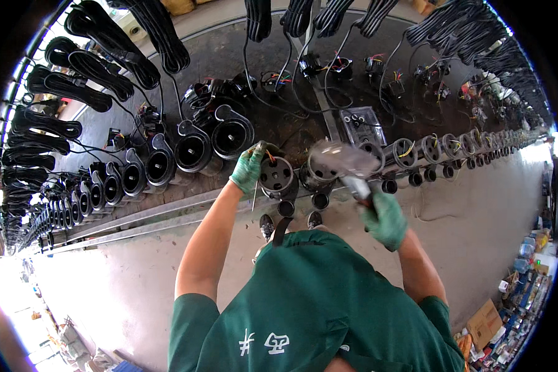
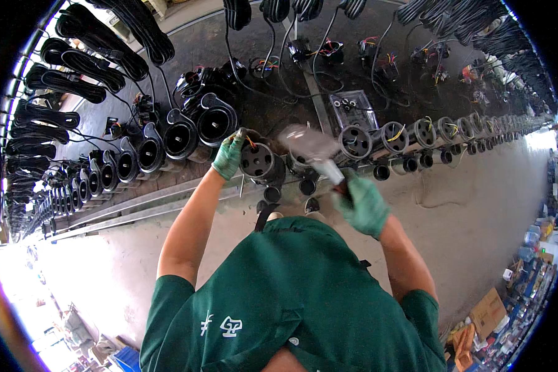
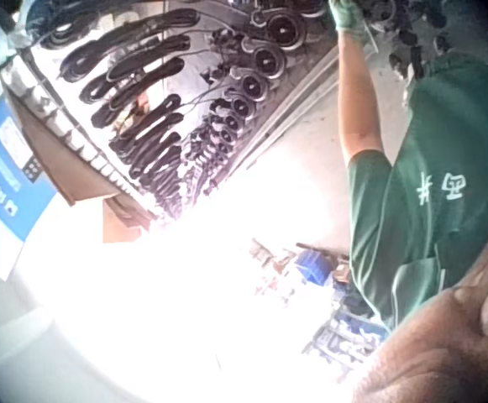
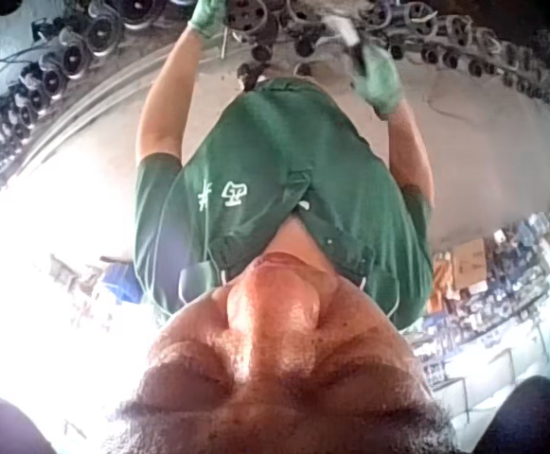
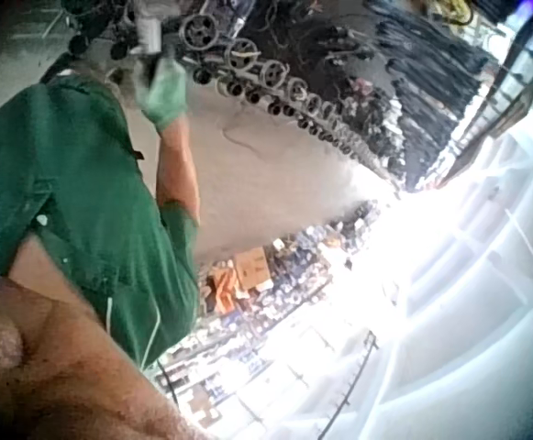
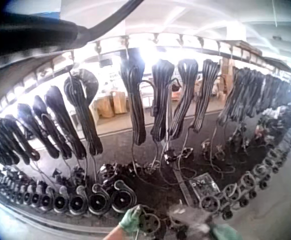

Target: The person uses a hammer to tap metal pins into cylindrical electrical components arranged on a workbench. They handle the components one at a time, positioning them and striking the pins to secure them in place. The person wears green gloves and a green shirt while working in a workshop environment.

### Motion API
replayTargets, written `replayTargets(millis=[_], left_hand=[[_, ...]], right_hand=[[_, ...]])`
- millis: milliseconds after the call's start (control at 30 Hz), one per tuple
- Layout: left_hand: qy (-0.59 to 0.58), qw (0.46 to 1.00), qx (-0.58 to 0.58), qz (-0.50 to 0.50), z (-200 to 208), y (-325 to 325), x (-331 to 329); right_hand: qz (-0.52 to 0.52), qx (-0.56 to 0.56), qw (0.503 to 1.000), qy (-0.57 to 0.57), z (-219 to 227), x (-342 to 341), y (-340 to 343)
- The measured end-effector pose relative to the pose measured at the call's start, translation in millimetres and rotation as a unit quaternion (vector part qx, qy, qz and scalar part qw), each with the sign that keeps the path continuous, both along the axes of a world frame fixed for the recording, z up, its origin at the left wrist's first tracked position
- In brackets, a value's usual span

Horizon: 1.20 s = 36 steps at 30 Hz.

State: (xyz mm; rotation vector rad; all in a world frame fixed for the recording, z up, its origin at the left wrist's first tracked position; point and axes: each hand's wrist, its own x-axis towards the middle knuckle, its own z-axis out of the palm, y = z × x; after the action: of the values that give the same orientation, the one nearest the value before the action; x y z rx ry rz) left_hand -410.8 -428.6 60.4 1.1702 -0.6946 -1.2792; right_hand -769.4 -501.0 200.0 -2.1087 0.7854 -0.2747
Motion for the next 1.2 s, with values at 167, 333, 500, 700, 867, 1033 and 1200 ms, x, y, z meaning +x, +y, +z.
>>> replayTargets(millis=[167, 333, 500, 700, 867, 1033, 1200], left_hand=[[-0.019, 0.999, -0.011, 0.033, -7.0, -0.5, -3.1], [-0.098, 0.993, -0.051, 0.051, -25.3, -1.0, 3.9], [-0.036, 0.996, -0.038, 0.07, -41.7, -2.4, -1.8], [-0.118, 0.986, -0.067, 0.096, -34.0, -0.8, -0.3], [-0.034, 0.992, -0.077, 0.092, -30.4, 0.3, -5.8], [-0.142, 0.982, -0.066, 0.106, -43.3, -8.2, 0.0], [-0.157, 0.976, -0.08, 0.128, -37.3, -5.4, -2.3]], right_hand=[[0.056, -0.059, 0.99, 0.115, 10.1, 66.1, 26.5], [0.029, -0.084, 0.978, 0.188, 33.1, 91.7, 42.5], [0.052, -0.048, 0.948, 0.31, -21.8, 102.8, 40.2], [-0.001, -0.058, 0.976, 0.212, 11.1, 101.9, 45.3], [-0.007, -0.069, 0.974, 0.217, 0.3, 110.1, 53.1], [0.022, -0.019, 0.949, 0.313, -16.2, 118.8, 28.8], [0.0, -0.084, 0.972, 0.219, 18.1, 106.5, 41.5]])
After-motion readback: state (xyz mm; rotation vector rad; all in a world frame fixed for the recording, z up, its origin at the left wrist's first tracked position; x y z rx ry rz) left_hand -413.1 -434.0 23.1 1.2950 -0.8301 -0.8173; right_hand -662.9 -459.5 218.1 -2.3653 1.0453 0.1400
